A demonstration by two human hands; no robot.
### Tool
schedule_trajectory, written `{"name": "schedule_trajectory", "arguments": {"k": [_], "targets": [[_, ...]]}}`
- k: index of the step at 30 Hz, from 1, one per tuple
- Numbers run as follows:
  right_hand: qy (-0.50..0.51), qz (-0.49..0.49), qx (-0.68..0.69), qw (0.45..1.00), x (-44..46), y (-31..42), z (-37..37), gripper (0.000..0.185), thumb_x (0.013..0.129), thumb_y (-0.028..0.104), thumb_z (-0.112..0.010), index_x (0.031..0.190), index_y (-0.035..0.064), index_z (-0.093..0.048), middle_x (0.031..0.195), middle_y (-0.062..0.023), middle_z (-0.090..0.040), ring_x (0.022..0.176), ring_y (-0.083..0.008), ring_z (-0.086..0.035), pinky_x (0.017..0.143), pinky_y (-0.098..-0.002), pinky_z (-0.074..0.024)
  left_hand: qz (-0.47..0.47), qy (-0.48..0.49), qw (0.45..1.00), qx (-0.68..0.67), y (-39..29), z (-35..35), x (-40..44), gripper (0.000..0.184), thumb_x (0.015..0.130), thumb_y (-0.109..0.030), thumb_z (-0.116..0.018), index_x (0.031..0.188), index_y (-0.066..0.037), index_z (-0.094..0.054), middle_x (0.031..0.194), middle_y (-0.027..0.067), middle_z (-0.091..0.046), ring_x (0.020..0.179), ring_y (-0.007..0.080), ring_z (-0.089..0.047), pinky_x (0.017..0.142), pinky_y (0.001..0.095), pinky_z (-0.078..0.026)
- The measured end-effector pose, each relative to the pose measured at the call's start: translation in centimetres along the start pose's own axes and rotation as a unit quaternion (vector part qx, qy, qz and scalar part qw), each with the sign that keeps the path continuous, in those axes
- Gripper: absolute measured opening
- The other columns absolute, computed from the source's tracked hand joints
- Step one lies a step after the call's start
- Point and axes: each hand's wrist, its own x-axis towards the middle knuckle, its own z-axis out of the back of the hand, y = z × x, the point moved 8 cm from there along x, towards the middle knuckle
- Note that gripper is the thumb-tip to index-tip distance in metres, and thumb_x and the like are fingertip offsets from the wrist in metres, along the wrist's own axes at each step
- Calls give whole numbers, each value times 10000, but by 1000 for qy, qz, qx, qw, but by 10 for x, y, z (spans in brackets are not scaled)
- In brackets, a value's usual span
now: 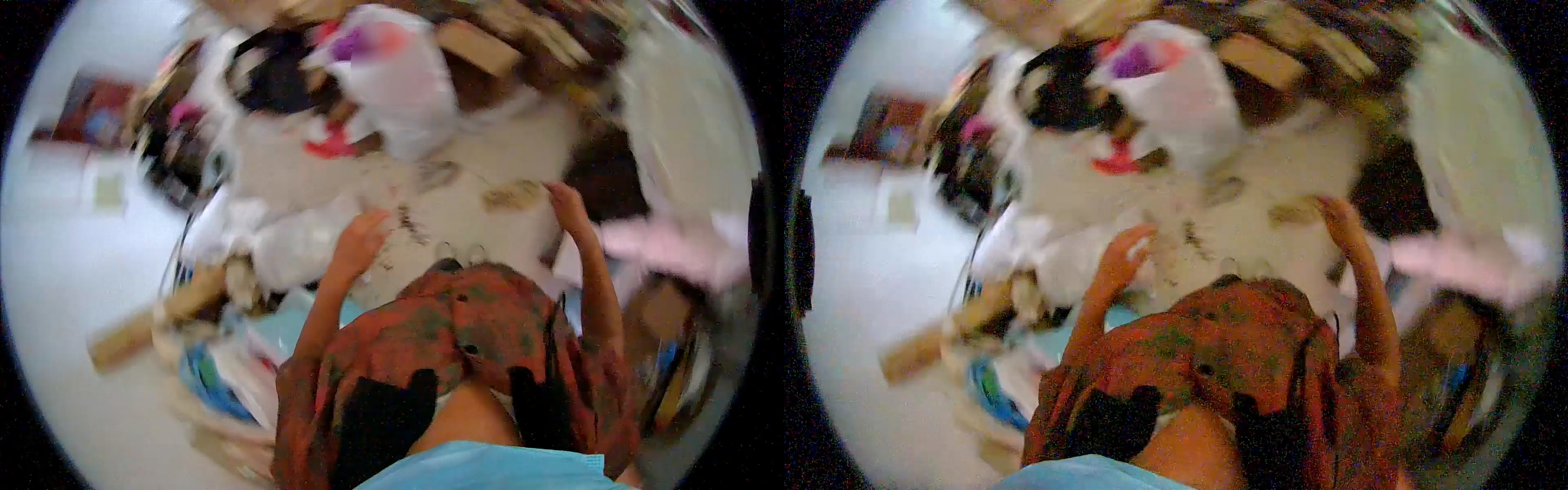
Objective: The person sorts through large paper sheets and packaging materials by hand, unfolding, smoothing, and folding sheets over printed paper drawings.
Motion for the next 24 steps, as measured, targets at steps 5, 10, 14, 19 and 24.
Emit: {"name": "schedule_trajectory", "arguments": {"k": [5, 10, 14, 19, 24], "targets": [[-81, -60, -30, 995, -30, -53, 24, 275, 871, 134, -559, 1123, 40, -617, 1041, -189, -645, 973, -362, -608, 852, -407, -479, -13, 45, 996, -72, 0, -31, 80, 341, 822, -65, -607, 1162, -46, -608, 1176, 159, -609, 1105, 292, -572, 953, 368, -432], [-164, -118, 5, 979, -48, -94, 66, 284, 855, 123, -563, 1123, 38, -610, 1048, -176, -644, 974, -364, -602, 861, -408, -483, -38, 149, 982, -112, -30, -81, 143, 337, 842, -78, -601, 1177, -47, -601, 1152, 169, -620, 1079, 295, -588, 919, 363, -444], [-182, -141, -10, 973, -35, -130, 97, 295, 847, 109, -569, 1133, 45, -609, 1081, -168, -633, 981, -340, -604, 863, -393, -488, -100, 150, 977, -116, -48, -102, 210, 323, 858, -84, -585, 1178, -42, -599, 1136, 174, -626, 1060, 302, -597, 903, 364, -447], [-276, -150, 22, 949, -8, -160, 167, 307, 850, 79, -564, 1155, 60, -600, 1078, -165, -627, 1002, -330, -596, 881, -381, -478, -80, 176, 976, -98, -98, -120, 289, 332, 856, -80, -582, 1186, -47, -594, 1142, 177, -623, 1087, 303, -589, 927, 360, -440], [-326, -127, -25, 937, 3, -182, 238, 343, 864, 46, -550, 1205, 62, -573, 1156, -128, -609, 1014, -240, -605, 824, -313, -495, -154, 206, 964, -67, -158, -150, 358, 350, 839, -88, -602, 1188, -61, -593, 1137, 186, -618, 1078, 318, -585, 932, 360, -440]]}}
